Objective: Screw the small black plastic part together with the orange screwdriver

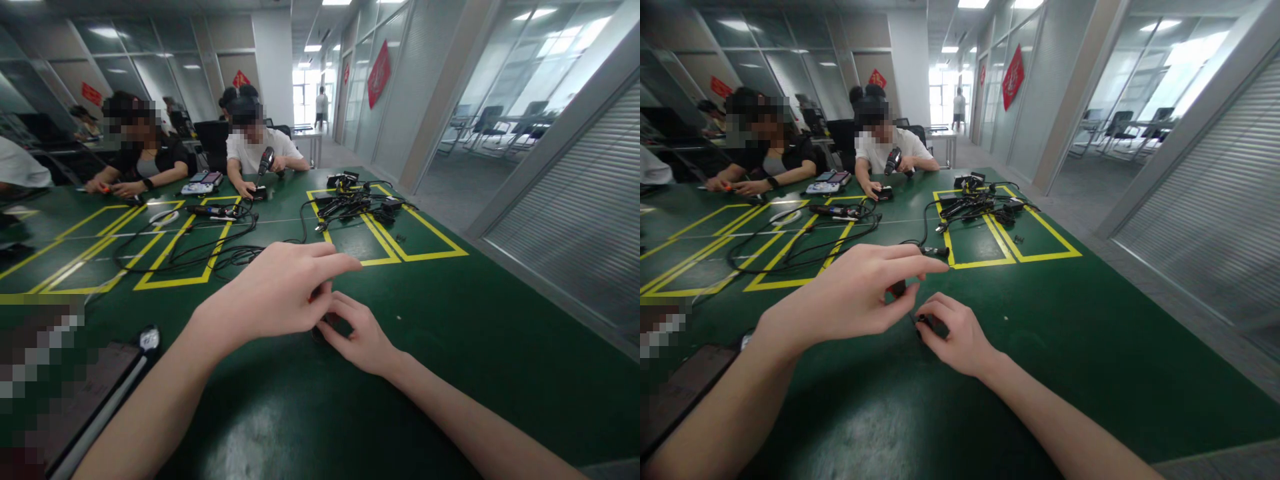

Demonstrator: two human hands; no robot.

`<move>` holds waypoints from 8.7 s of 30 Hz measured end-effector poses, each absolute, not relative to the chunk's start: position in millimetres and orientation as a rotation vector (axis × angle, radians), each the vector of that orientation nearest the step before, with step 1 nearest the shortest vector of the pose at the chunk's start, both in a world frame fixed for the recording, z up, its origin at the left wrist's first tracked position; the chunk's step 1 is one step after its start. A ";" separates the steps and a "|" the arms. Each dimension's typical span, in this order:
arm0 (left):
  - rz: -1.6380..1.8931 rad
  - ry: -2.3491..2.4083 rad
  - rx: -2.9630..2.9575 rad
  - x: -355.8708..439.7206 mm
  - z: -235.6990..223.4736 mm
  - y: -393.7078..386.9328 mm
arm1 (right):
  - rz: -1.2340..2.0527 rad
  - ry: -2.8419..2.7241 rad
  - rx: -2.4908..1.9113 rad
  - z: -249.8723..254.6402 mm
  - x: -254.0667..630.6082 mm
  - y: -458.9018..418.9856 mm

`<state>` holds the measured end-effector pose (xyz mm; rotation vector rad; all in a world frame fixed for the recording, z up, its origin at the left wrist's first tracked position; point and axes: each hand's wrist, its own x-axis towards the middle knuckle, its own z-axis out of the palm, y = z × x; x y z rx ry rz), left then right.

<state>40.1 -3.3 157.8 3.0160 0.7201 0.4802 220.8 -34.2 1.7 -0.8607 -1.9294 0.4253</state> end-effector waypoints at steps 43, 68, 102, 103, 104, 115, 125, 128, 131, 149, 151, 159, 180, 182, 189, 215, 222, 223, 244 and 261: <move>0.425 0.449 1.940 14.8 149.1 31.2 | 0.727 -1.873 -0.937 -17.6 217.0 -26.4; 0.390 0.446 1.336 16.6 126.9 60.5 | 0.735 -1.903 -0.930 -14.6 220.9 -29.6; 0.504 0.770 2.119 20.7 150.0 30.0 | 0.688 -2.015 -1.234 -8.4 227.9 -26.7; 0.509 0.770 2.210 21.3 150.3 28.2 | 0.694 -2.008 -1.224 -8.8 228.1 -26.5; 0.520 0.769 2.310 21.9 150.6 26.5 | 0.698 -2.001 -1.213 -9.3 228.3 -26.2; 0.503 0.700 2.645 14.4 153.2 20.3 | 0.708 -2.009 -1.196 -6.0 226.6 -27.3; 0.510 0.813 2.777 17.7 151.3 23.4 | 0.725 -2.047 -1.202 -7.4 225.2 -29.4; 0.489 0.788 2.807 17.2 151.1 22.0 | 0.742 -2.045 -1.193 -6.3 224.4 -30.3; 0.513 0.804 2.811 19.3 148.2 22.9 | 0.746 -2.053 -1.182 -5.0 224.0 -30.8; 0.561 0.755 2.893 25.0 148.7 23.1 | 0.701 -2.061 -1.127 -5.6 229.1 -29.1; 0.543 0.752 2.880 24.3 149.2 23.0 | 0.670 -2.068 -1.120 -5.7 229.1 -28.9; 0.553 0.805 2.901 24.7 148.5 21.7 | 0.661 -2.070 -1.131 -6.0 228.9 -28.4; 0.545 0.811 2.929 30.6 148.7 17.1 | 0.692 -2.067 -1.127 -4.2 227.9 -28.4; 0.551 0.792 2.941 30.9 148.2 17.2 | 0.690 -2.074 -1.139 -3.5 227.9 -28.8; 0.556 0.769 2.943 31.0 148.8 18.3 | 0.673 -2.077 -1.132 -3.9 228.6 -28.6; 0.526 0.693 2.903 33.4 147.1 15.6 | 0.679 -2.056 -1.128 -3.3 227.8 -28.8; 0.527 0.755 2.936 34.3 144.8 17.3 | 0.693 -2.053 -1.131 -5.3 228.2 -28.4; 0.533 0.735 2.937 34.1 145.4 17.5 | 0.695 -2.054 -1.134 -5.2 228.2 -28.5; 0.568 0.721 2.921 33.8 144.5 17.3 | 0.681 -2.060 -1.132 -6.6 228.3 -29.1; 0.547 0.667 2.983 37.3 149.8 15.9 | 0.632 -2.055 -1.102 -1.6 232.7 -30.5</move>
